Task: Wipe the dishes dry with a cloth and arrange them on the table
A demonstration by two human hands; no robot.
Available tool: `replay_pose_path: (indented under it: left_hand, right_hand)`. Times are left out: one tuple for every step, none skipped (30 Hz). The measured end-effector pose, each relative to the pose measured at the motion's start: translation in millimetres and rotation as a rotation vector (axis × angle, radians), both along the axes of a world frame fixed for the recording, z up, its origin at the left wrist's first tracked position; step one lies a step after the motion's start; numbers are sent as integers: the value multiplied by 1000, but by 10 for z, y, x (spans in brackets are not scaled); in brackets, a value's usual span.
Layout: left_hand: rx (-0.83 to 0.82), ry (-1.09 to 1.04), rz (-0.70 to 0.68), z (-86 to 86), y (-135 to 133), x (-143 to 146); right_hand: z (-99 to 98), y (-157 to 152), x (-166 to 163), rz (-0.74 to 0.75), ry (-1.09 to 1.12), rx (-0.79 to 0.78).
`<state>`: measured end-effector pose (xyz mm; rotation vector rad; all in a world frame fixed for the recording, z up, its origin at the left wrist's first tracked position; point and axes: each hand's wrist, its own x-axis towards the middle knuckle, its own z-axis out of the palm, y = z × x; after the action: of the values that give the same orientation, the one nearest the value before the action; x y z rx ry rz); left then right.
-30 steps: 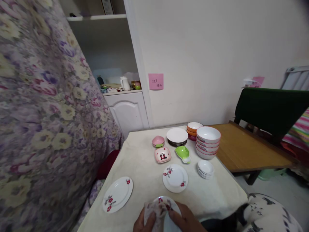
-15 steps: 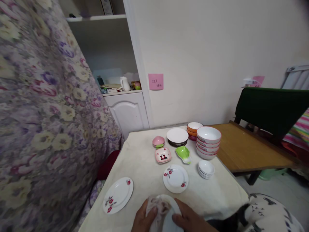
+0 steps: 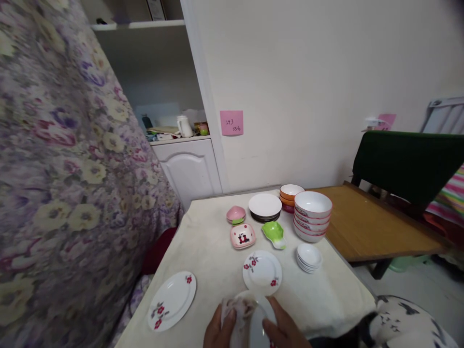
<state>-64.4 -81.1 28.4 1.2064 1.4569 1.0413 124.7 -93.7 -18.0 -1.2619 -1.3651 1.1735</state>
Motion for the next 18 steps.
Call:
replay_pose_path:
  left_hand:
    - [5, 38, 43, 31, 44, -25]
    - [7, 87, 112, 42, 93, -63]
    - [8, 142, 187, 31, 144, -112]
    - [7, 197, 257, 2, 192, -168]
    - [0, 250, 313, -43, 232, -225]
    - [-5, 297, 337, -96, 261, -279]
    - [-7, 337, 328, -151, 278, -324]
    - [-5, 368, 295, -202, 282, -358]
    - [0, 395, 254, -246, 278, -381]
    - [7, 416, 212, -278, 268, -394]
    - [14, 432, 179, -300, 257, -399]
    - [17, 445, 163, -312, 247, -400]
    - [14, 458, 163, -318, 241, -401]
    - [12, 471, 170, -323, 240, -402]
    - [13, 485, 176, -328, 241, -405]
    - [18, 499, 180, -338, 245, -411]
    - [28, 513, 181, -352, 250, -419]
    - [42, 523, 183, -371, 255, -427]
  right_hand:
    - [18, 26, 33, -12, 7, -4]
    - [40, 55, 68, -34, 15, -14]
    - [66, 86, 107, -59, 25, -26]
    - [96, 121, 148, -82, 39, -38]
    - [129, 160, 191, -95, 56, -53]
    - [164, 202, 234, -101, 74, -71]
    - [199, 246, 276, -105, 93, -88]
    - [232, 292, 313, -112, 112, -102]
    - [262, 339, 344, -126, 128, -112]
    - [286, 385, 367, -143, 139, -115]
    - [302, 429, 382, -161, 145, -110]
    - [310, 470, 389, -176, 147, -98]
    - [311, 505, 389, -184, 144, -87]
    - [306, 535, 383, -186, 138, -78]
    - [294, 559, 375, -186, 131, -71]
    - [279, 578, 365, -186, 121, -65]
    - [261, 592, 356, -187, 108, -62]
    - [242, 603, 351, -190, 90, -62]
